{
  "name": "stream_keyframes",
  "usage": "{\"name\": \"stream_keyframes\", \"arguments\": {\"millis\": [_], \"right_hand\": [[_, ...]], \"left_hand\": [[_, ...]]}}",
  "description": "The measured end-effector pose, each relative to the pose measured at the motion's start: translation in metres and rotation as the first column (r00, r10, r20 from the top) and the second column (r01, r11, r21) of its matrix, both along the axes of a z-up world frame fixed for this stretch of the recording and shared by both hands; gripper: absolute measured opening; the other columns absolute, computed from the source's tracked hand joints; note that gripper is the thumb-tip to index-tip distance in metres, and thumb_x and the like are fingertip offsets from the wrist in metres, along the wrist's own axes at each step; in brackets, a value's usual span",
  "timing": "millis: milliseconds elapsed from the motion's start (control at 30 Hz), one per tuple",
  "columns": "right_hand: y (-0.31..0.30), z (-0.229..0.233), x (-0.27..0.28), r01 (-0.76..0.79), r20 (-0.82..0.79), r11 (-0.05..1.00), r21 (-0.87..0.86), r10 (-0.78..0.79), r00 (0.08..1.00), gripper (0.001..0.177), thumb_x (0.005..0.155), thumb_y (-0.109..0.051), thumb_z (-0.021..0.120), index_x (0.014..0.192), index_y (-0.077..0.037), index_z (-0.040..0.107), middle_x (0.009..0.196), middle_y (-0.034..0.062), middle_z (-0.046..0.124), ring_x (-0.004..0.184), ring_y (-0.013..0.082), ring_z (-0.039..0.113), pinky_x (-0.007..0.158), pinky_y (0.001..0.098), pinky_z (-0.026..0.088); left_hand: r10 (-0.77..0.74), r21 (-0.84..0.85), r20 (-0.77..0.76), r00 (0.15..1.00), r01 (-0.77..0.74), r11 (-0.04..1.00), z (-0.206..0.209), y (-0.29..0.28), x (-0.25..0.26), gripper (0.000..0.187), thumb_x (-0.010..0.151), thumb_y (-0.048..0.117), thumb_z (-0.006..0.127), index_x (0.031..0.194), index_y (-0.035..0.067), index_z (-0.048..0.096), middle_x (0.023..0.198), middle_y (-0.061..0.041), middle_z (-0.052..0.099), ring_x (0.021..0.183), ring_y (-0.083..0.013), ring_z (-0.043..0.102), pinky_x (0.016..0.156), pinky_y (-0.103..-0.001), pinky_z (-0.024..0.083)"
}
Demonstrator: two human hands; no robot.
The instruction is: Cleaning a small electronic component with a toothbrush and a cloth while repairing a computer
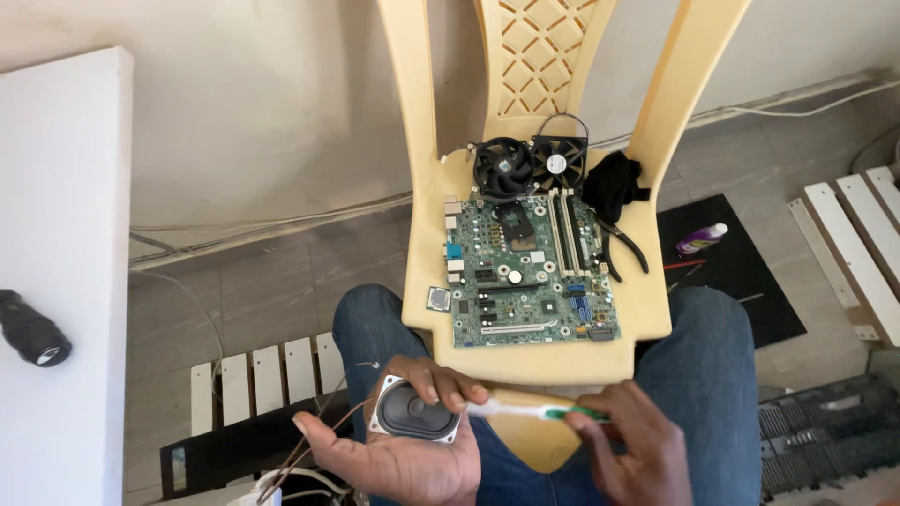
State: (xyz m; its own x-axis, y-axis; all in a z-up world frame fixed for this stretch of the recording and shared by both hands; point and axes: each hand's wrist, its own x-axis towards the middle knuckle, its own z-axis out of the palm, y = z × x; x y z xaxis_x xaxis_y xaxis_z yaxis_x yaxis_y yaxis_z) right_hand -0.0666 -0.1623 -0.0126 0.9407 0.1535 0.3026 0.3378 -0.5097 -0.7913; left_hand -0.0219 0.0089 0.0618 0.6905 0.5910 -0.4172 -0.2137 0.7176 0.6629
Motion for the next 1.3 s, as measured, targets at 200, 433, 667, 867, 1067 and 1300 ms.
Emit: {"name": "stream_keyframes", "arguments": {"millis": [200,433,667,867,1067,1300], "right_hand": [[0.033,0.005,-0.013,0.128,-0.109,0.986,0.108,-0.116,0.987,0.034,0.090,-0.042,0.066,0.077,-0.012,0.073,0.065,-0.0003,0.058,0.056,0.0106,0.049,0.050,0.0262,0.036],[0.036,-0.004,-0.011,0.129,-0.180,0.971,0.203,-0.093,0.979,0.037,0.093,-0.044,0.065,0.077,-0.011,0.074,0.065,-0.0004,0.055,0.055,0.0108,0.049,0.052,0.0275,0.034],[0.019,-0.008,-0.010,0.306,-0.295,0.944,0.122,-0.260,0.919,0.030,0.086,-0.036,0.075,0.075,-0.007,0.077,0.074,0.0027,0.067,0.056,0.0091,0.055,0.047,0.0257,0.037],[0.014,-0.007,-0.016,0.265,-0.207,0.954,0.142,-0.233,0.950,0.024,0.085,-0.031,0.075,0.078,-0.008,0.078,0.075,0.0019,0.073,0.061,0.0072,0.063,0.053,0.0215,0.045],[0.044,0.026,-0.018,0.210,-0.091,0.942,0.263,-0.192,0.977,0.026,0.084,-0.029,0.074,0.076,-0.004,0.075,0.081,0.0084,0.071,0.076,0.0149,0.069,0.070,0.0249,0.051],[0.040,0.018,-0.023,0.436,-0.169,0.894,0.103,-0.416,0.893,0.029,0.082,-0.030,0.074,0.071,-0.004,0.073,0.070,0.0055,0.070,0.052,0.0083,0.055,0.044,0.0238,0.033]], "left_hand": [[0.021,-0.032,0.040,0.999,-0.020,0.999,-0.017,-0.010,-0.009,0.097,0.082,0.085,0.026,0.050,-0.001,0.056,0.044,-0.022,0.053,0.044,-0.0481,0.060,0.055,-0.054,0.055],[-0.105,0.069,0.327,0.939,0.087,0.994,-0.024,-0.014,-0.018,0.093,0.086,0.080,0.030,0.057,-0.003,0.060,0.048,-0.022,0.056,0.042,-0.0401,0.057,0.044,-0.050,0.053],[-0.162,0.085,0.281,0.946,0.143,0.986,-0.028,-0.014,-0.014,0.098,0.087,0.081,0.023,0.055,-0.004,0.058,0.046,-0.023,0.053,0.041,-0.0454,0.060,0.043,-0.051,0.051],[-0.120,0.061,0.207,0.971,0.110,0.992,-0.007,-0.026,-0.013,0.100,0.084,0.083,0.017,0.050,-0.003,0.055,0.039,-0.023,0.049,0.034,-0.0440,0.056,0.037,-0.049,0.051],[0.143,-0.234,0.057,0.988,-0.126,0.964,0.009,-0.065,-0.006,0.093,0.082,0.087,0.033,0.041,0.004,0.043,0.031,-0.021,0.041,0.024,-0.0357,0.042,0.029,-0.045,0.042],[0.029,0.003,0.114,0.993,-0.030,1.000,-0.014,-0.045,-0.013,0.093,0.087,0.080,0.025,0.041,0.002,0.048,0.033,-0.017,0.040,0.025,-0.0359,0.045,0.029,-0.051,0.051]]}}
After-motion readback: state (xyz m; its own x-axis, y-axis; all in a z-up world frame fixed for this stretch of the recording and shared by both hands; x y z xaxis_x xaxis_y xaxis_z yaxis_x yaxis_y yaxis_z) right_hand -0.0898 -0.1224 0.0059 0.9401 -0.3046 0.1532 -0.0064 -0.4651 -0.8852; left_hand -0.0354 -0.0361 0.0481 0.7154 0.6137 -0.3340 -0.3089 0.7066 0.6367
